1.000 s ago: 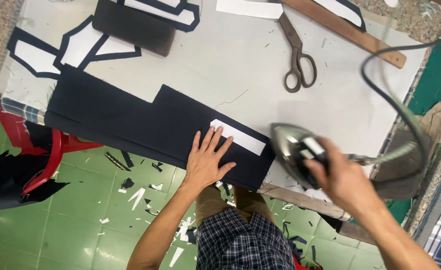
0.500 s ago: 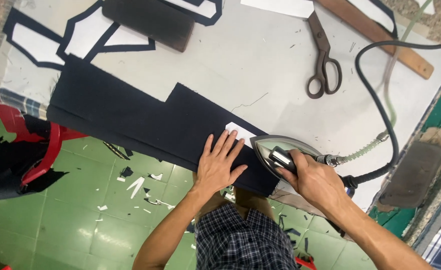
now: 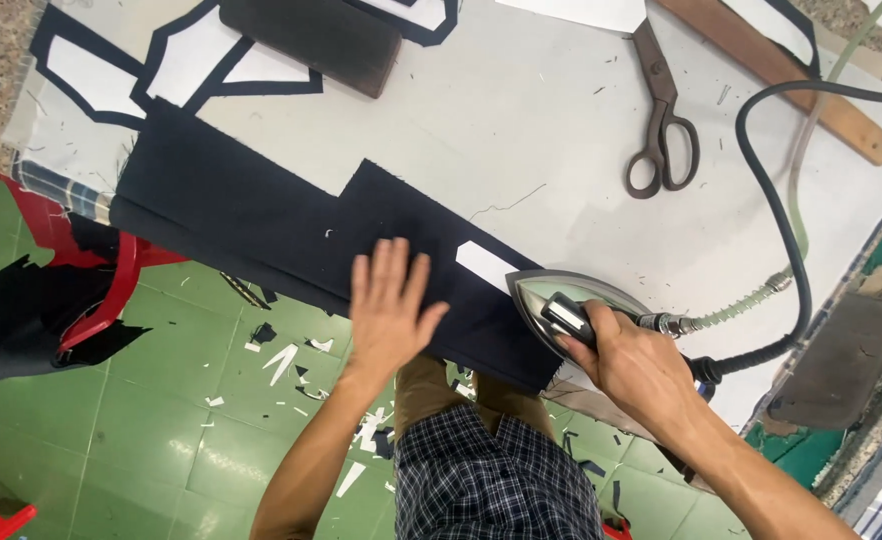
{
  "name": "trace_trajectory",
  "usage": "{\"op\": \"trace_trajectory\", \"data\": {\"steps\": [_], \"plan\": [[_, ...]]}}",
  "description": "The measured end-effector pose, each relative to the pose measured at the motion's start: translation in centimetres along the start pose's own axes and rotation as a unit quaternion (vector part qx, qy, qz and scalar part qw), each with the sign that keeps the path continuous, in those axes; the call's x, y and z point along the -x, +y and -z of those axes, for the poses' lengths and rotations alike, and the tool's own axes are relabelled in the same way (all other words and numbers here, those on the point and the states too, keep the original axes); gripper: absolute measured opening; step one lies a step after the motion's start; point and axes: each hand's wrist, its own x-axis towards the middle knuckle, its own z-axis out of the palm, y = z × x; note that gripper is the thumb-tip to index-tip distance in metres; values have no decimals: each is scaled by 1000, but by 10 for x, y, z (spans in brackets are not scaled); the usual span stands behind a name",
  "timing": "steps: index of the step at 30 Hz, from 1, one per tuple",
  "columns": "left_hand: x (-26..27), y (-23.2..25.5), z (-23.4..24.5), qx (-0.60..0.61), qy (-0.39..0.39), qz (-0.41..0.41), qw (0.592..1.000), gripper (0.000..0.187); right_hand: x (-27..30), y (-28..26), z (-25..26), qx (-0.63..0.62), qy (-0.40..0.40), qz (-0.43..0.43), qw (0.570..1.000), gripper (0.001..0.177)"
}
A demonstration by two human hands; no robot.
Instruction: The person cuts a piece of dark fabric with scissors, then places a white paper template on it. They use an iron to press the fabric and template together, moving the iron back and forth over the surface. The person also uses a small dark block to press down on the fabric while ironing.
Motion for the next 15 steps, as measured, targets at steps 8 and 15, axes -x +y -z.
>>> {"op": "trace_trajectory", "data": {"steps": [8, 15], "plan": [[-6, 17, -19, 39, -30, -40, 998, 70, 0, -1, 7, -25, 8, 9, 1000, 53], [-5, 15, -23, 42, -48, -21, 998, 71, -6, -7, 9, -20, 42, 26, 999, 55]]}}
